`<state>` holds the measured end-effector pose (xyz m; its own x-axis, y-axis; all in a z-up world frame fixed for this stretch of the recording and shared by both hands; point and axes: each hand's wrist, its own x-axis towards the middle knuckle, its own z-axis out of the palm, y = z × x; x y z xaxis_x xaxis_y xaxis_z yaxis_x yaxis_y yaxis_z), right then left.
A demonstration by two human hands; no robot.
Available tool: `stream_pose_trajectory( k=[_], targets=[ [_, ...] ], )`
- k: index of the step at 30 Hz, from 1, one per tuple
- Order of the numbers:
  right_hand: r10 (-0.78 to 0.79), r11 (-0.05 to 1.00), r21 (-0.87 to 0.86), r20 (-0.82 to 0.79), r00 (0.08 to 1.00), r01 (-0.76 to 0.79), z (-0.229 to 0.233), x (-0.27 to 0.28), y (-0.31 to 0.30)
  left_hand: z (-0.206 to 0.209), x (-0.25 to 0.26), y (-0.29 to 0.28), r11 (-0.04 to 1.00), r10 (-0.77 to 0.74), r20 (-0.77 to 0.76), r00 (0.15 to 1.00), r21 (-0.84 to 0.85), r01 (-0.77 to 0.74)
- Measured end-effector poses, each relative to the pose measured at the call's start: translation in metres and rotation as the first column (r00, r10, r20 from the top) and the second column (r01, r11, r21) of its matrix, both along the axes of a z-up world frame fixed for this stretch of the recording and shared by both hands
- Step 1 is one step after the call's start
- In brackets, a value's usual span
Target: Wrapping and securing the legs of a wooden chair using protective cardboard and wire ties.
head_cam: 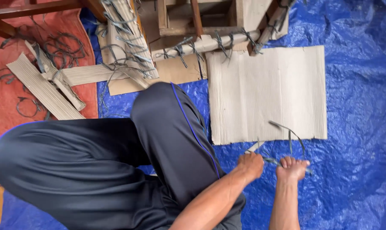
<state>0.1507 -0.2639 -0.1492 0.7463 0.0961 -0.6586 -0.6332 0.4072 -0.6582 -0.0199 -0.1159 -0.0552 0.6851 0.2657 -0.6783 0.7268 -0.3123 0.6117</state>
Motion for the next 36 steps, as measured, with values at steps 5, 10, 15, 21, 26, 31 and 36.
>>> stream_pose_trajectory(
  k=[5,10,15,21,26,31,36],
  targets=[
    [0.202,0.918,-0.355,0.037,0.979,-0.176,-0.031,-0.028,-0.039,0.009,0.012,-0.034,0.995,0.099,0.089,0.991,0.0,-0.099],
    [0.335,0.843,-0.438,-0.028,0.942,-0.313,-0.005,-0.05,-0.031,0.105,0.055,0.035,0.921,0.388,0.305,0.87,-0.108,-0.373],
    [0.463,0.88,-0.147,0.059,0.885,-0.451,-0.009,-0.014,0.009,0.131,0.088,0.112,0.72,0.656,0.405,0.637,-0.081,-0.689],
    [0.554,0.829,-0.196,0.412,0.723,-0.524,0.228,-0.061,0.163,0.169,0.062,0.092,0.607,0.647,0.709,0.282,-0.255,-0.752],
    [0.5,0.832,-0.246,0.722,0.479,-0.498,0.281,-0.048,0.215,0.281,-0.052,0.142,0.694,0.668,0.716,0.203,-0.5,-0.518],
    [0.802,0.508,-0.861,0.466,-0.372,0.016,0.381,-0.152,0.296,0.293,-0.127,0.162,0.729,0.579,0.815,0.011,-0.512,-0.454],
    [0.538,0.204,-0.977,0.061,-0.841,0.06,0.368,-0.269,0.373,0.24,-0.188,0.221,0.109,0.797,0.361,-0.484,-0.875,-0.473]
  ],
)
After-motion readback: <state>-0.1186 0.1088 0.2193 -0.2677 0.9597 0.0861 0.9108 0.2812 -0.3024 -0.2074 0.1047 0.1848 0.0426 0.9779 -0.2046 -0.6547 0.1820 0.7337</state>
